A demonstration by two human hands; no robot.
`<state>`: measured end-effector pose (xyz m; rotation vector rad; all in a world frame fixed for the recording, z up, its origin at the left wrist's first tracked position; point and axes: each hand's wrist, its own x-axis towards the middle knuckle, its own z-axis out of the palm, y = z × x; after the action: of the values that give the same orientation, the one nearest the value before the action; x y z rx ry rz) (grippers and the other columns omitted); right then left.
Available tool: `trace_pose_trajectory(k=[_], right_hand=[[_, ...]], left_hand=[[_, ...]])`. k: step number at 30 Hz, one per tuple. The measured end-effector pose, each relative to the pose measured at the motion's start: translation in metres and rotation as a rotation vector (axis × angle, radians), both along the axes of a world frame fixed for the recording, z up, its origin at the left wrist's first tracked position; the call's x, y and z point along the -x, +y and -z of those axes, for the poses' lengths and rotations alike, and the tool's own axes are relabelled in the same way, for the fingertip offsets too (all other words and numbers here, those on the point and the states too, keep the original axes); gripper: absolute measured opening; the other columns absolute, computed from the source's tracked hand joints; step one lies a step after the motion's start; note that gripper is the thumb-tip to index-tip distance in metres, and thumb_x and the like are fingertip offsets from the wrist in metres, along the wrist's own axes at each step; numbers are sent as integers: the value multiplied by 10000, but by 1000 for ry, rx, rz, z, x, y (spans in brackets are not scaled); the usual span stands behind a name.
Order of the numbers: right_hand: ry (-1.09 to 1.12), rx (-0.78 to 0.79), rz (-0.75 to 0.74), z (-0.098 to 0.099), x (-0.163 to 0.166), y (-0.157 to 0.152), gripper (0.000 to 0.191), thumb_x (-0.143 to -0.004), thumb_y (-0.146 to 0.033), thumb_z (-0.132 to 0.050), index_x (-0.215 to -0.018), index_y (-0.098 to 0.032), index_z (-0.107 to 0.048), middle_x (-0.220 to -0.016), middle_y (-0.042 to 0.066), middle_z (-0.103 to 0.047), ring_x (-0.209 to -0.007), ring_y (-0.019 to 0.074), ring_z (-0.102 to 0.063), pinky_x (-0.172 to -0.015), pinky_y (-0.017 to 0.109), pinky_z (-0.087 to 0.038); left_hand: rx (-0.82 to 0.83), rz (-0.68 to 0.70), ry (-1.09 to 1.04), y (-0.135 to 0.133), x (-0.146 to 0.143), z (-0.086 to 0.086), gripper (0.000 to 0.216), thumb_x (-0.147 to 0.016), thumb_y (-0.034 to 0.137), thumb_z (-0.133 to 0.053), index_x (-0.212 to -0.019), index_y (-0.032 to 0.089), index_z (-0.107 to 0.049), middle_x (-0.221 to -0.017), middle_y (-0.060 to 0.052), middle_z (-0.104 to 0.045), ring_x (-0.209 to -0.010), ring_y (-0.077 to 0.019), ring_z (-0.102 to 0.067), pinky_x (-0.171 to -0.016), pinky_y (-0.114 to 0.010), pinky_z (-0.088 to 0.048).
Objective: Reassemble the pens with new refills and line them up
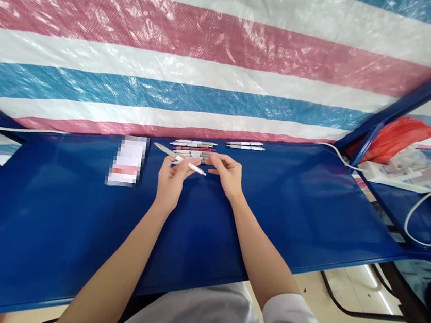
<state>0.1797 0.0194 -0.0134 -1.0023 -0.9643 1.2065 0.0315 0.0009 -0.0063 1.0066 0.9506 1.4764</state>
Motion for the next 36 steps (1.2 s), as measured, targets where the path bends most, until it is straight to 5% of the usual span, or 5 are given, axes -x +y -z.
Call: trace_pose_trajectory(k=[10,21,27,32,36], right_hand=[[-320,-176,-69,8,5,-7,247,-720,-421,-776,-917,-272,-764,-939,-10,-771,-804,153,-710,-662,233,-546],[85,-79,-8,0,16,-9,270,-748,-455,-738,-910,-250,-671,-1021,-2,-750,-917,144,-704,-721,250,-600],[462,44,170,2,17,4,326,-777,-549,-674,-942,-292,-560,-926,-58,-716,-940,126,-715,-780,272,-596],[605,-16,280,10,1,18,268,-813,-575,-612,-826,-313,-557,-687,-107,-584,-634,64,-598,-859,251,-564],[771,-63,277,10,-4,15,206,-840,-472,-609,-731,-306,-556,-588,-98,-460,-505,87,-429,-720,248,-539]], left_hand=[[60,-15,-72,-3,-4,1,412,-817,558,-689,-986,241,-487,-1139,-100,-737,-1144,-242,-664,-1000,-446,-505],[121,-159,-128,-1,-2,1,341,-765,496,-735,-845,180,-637,-879,-59,-758,-848,-183,-724,-849,-357,-570],[11,8,386,-9,-4,5,344,-879,480,-609,-952,174,-748,-993,-96,-763,-951,-234,-708,-887,-375,-538],[-324,37,1046,-9,7,4,240,-907,328,-561,-1027,215,-735,-1110,-86,-737,-1076,-280,-650,-976,-438,-460],[-454,42,1379,-13,17,11,270,-928,296,-528,-1099,219,-723,-1240,-110,-684,-1163,-324,-597,-1035,-509,-379]])
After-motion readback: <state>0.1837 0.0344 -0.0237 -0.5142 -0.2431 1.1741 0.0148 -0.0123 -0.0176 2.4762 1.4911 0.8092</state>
